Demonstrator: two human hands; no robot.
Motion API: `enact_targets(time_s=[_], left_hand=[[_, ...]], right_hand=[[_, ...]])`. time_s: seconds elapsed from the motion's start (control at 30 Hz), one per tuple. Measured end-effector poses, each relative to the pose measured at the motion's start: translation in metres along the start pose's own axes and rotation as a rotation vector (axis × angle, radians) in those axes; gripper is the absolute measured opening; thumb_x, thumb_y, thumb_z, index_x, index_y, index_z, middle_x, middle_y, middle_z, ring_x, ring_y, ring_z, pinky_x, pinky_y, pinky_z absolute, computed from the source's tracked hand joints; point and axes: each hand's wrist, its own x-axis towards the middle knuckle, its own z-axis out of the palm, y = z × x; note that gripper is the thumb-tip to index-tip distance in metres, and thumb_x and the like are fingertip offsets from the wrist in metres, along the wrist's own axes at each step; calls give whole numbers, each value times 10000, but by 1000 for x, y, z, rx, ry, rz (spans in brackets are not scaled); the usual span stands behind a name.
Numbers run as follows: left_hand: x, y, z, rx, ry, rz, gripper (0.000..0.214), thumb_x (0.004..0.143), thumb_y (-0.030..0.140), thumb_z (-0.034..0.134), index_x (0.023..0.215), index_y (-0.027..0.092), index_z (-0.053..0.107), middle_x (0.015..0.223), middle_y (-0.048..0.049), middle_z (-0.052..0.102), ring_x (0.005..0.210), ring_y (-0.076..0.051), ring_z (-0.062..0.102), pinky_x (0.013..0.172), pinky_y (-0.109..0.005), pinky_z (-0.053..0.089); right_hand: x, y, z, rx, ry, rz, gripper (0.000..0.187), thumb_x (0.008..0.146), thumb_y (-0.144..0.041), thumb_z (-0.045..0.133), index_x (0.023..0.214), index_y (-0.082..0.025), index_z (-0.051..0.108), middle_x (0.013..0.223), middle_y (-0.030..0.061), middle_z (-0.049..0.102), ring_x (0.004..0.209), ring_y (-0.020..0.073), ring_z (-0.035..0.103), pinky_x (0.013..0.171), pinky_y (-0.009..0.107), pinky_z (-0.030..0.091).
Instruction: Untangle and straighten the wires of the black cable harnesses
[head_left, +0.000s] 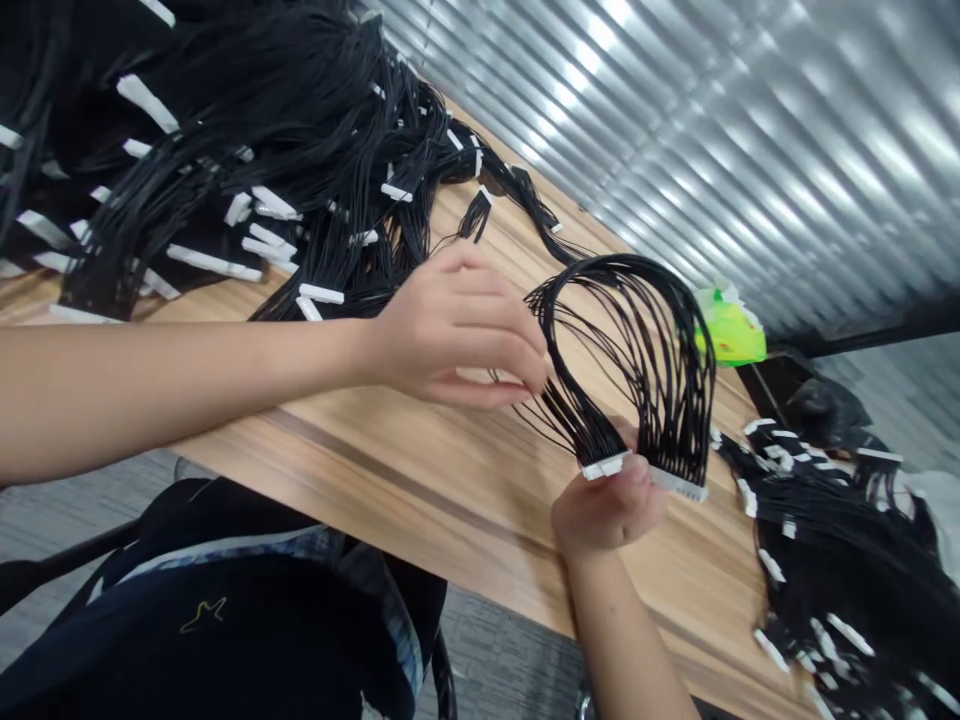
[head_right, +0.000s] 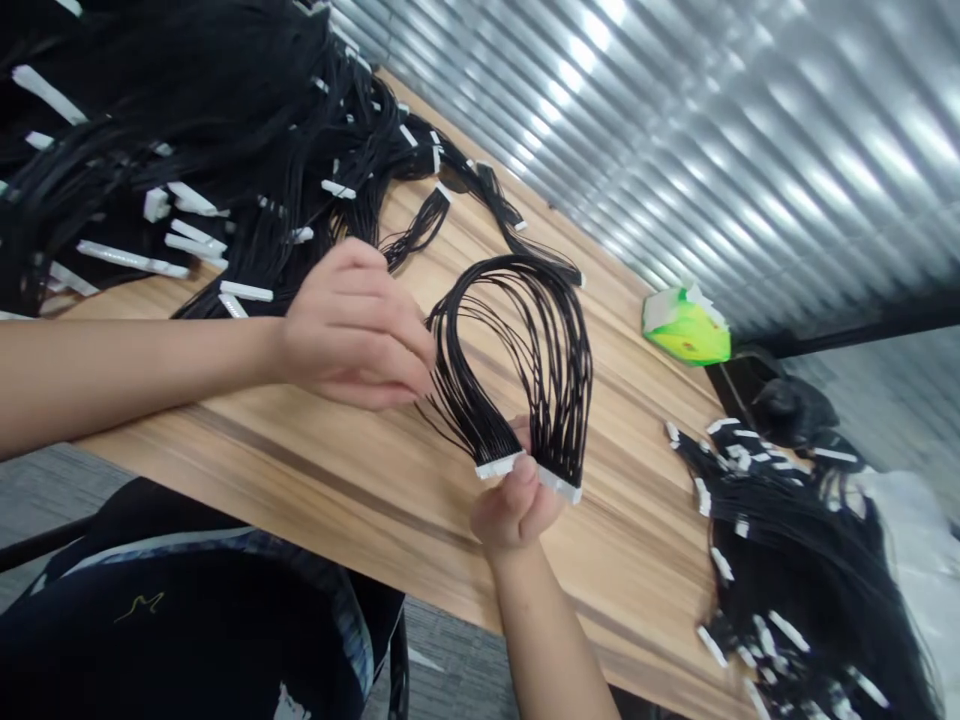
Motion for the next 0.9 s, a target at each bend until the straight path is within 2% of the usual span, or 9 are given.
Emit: enact_targets(time_s=[0.1,0.17,0.23,0.33,0.4,0.6,0.7,0.8,0.9], left_hand=[[3,14,4,77,28,120,71,932,366,631,967,387,688,924,146,768,776,-66,668,777,-302,404],[5,20,5,89,18,138,119,948,327,616,968,413,696,930,162,760,773,-50,657,743,-303,395],[7,22,5,75,-71,87,160,968,338,583,962,443,705,909,166,754,714,-48,631,716,-309,389],[10,21,4,-20,-268,-5,224,1001,386,514,944,443,724,892,137,750,673,-63,605,723,-325,394],[10,20,3,-43,-307,-5,259,1011,380,491,923,414,732,891,121,747,683,-69,605,716,-327,394],[5,21,6,117,-51,204,135,962,288,600,891,309,713,938,112,740,762,-56,626,696,-279,418],[7,26,6,106,-120,98,180,987,340,561,895,277,702,918,80,744,780,-76,632,676,-276,408],[12,32,5,-47,-293,-84,235,1019,340,493,937,248,694,953,34,740,831,-98,632,718,-264,426],[15,36,4,-131,-403,-131,264,1028,265,442,952,207,688,989,-6,732,882,-115,628,749,-242,441]], right_hand=[[-6,0,2,36,64,-50,184,922,-456,565,875,-278,572,826,52,515,878,276,569,737,462,524],[-9,2,2,62,83,-67,144,925,-421,579,903,-279,582,856,62,528,880,279,562,767,474,519],[-10,4,2,78,66,-68,143,936,-409,566,907,-271,592,868,72,542,871,285,570,769,482,517],[-9,5,2,49,21,-74,156,947,-406,549,909,-266,605,850,70,571,867,290,599,753,474,515],[-8,4,4,30,-3,-99,159,953,-399,541,919,-264,619,828,64,596,856,287,615,739,464,512],[-2,-3,9,38,-51,-191,199,984,-349,492,897,-265,651,774,49,622,863,277,645,726,436,501],[0,-3,7,-33,-45,-236,188,975,-347,520,892,-259,664,770,42,620,828,259,638,692,406,494],[4,-5,5,-87,-63,-273,251,971,-382,520,826,-246,673,743,44,621,738,241,614,634,385,471],[8,-11,3,-137,-119,-289,323,983,-401,478,776,-232,658,717,42,606,628,206,567,578,363,435]])
